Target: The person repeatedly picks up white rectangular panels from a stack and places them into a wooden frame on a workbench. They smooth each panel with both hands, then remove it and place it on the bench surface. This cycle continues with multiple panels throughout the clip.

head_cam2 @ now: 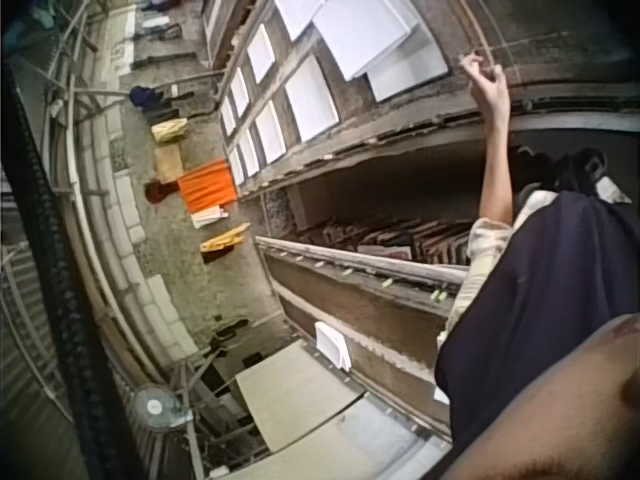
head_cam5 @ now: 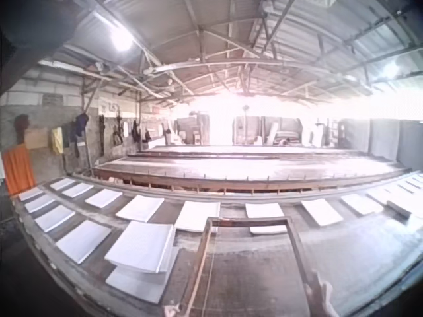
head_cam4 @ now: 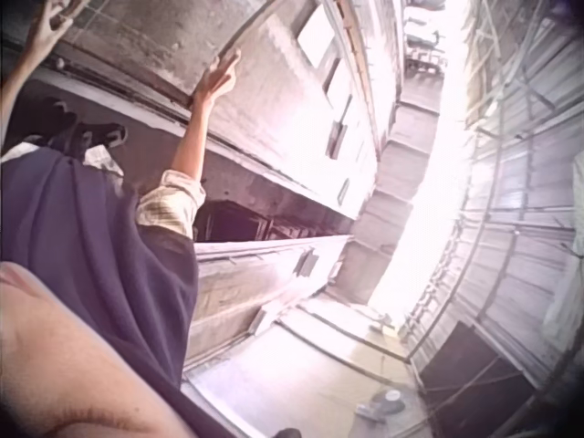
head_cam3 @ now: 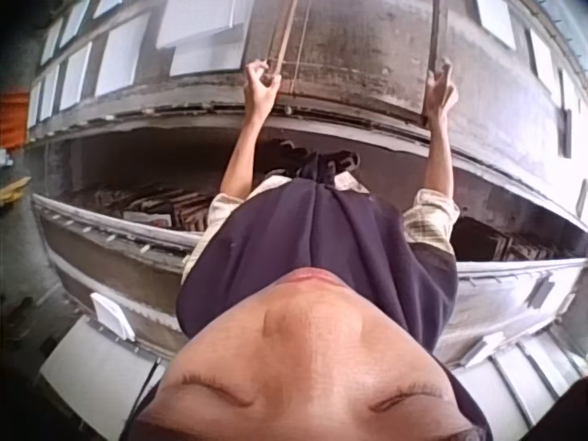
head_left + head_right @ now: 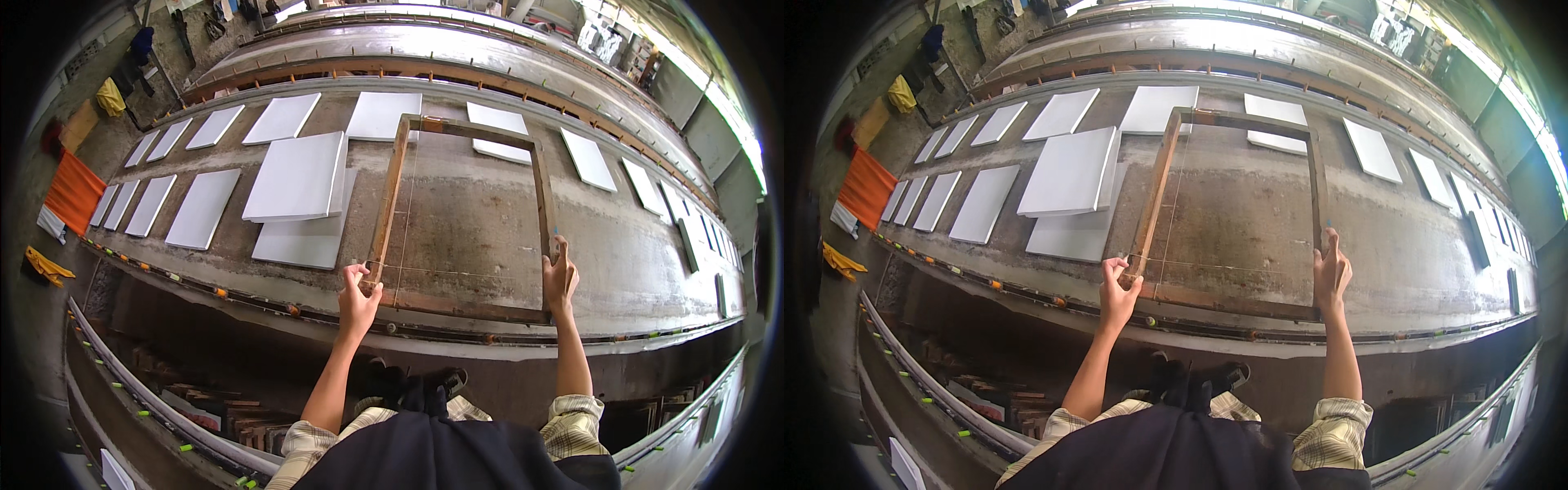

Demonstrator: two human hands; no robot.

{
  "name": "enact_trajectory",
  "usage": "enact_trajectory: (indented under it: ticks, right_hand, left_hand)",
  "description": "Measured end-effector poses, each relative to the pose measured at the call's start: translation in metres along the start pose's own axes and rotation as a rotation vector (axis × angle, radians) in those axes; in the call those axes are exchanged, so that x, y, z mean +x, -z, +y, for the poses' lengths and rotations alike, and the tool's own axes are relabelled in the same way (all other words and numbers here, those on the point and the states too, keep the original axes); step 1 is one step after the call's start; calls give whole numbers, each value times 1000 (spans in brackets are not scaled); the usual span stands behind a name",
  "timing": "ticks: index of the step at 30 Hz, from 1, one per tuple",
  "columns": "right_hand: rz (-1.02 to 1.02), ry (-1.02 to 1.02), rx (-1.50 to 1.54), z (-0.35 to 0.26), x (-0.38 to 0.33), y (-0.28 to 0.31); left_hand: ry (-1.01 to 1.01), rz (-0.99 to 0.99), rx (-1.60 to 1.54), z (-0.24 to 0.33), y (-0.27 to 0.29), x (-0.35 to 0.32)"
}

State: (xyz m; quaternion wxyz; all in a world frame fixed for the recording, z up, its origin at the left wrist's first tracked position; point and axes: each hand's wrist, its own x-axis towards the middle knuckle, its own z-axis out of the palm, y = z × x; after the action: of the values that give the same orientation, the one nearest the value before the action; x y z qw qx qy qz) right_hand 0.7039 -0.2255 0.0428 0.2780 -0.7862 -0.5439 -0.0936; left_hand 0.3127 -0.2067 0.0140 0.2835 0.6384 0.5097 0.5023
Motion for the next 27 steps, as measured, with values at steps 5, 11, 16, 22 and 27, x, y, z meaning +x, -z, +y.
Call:
enact_trajectory:
  ticks: [5, 11, 16, 22, 27]
  right_hand:
    - [-54, -44, -15, 9, -12, 3]
    - [-53, 9, 12, 15, -8, 6]
    - [-33, 26, 24, 20, -11, 3]
    - [-51, 17, -29, 35, -14, -6]
    - [-89, 11, -186, 35, -21, -8]
  left_hand:
    - [4, 9, -24, -1, -7, -16]
    - [56, 29, -37, 7, -12, -30]
    - [86, 9, -3, 10, -13, -35]
    - [345, -93, -119, 20, -11, -34]
    - [134, -192, 90, 11, -11, -12]
